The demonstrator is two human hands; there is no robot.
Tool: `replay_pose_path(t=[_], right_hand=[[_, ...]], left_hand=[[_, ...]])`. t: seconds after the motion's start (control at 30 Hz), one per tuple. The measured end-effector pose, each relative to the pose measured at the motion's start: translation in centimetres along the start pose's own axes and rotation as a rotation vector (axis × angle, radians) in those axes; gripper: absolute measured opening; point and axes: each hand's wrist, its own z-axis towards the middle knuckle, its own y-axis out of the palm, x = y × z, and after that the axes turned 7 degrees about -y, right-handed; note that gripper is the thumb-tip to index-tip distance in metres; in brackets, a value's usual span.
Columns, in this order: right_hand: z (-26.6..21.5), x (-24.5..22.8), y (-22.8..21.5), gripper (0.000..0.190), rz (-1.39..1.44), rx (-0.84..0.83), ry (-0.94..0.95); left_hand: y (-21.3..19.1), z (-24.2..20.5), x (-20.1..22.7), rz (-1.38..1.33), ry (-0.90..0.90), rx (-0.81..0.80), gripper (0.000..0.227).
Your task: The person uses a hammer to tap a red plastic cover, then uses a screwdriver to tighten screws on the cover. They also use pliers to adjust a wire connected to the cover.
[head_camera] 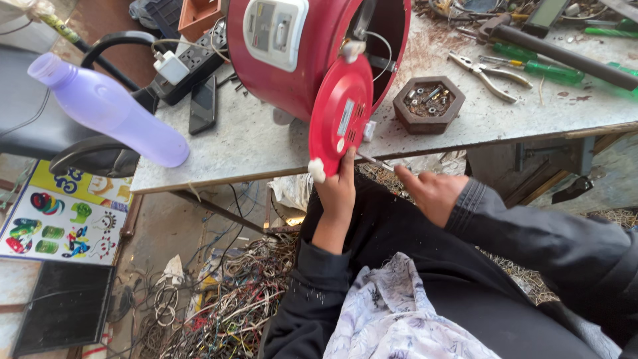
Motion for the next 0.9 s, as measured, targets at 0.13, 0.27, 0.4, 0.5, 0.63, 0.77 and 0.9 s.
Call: replay_pose_path(t=[0.13,0.27,0.4,0.5,0.63,0.77,0.9], right_hand=[[-0.1,0.5,0.0,0.063,-0.010,0.051,-0.042],[0.2,2.3,1.8,0.057,0.208,0.251,-0.140],[1.3,5.1,3.5,0.048,1.362,-0.095,0.186],[1.8,5.4,4.1,0.052,1.425,-0.144,0.228],[1.4,3.7,2.9,0.059,1.029,-0.054,0.130],[0.0,1.6,1.5,0.074,-0.015,0.189,-0.196],[0.2,2.6,1.5,0.053,0.180,0.254,-0.099]], left_hand=[[-0.1,0.4,0.0,-0.039,-0.035,-0.007,0.034],[-0.3,-0.4,-0.3,-0.041,-0.182,-0.037,0.033],[-0.2,-0.7,-1.0,-0.134,-0.144,-0.065,0.033],[-0.3,-0.6,-1.3,-0.199,-0.197,-0.077,0.036],[-0.2,-0.7,-1.3,-0.232,-0.239,-0.066,0.038],[-0.1,-0.7,-1.4,-0.227,-0.271,-0.047,0.037],[-0.2,-0.8,-1.7,-0.280,-0.226,-0.080,0.035]])
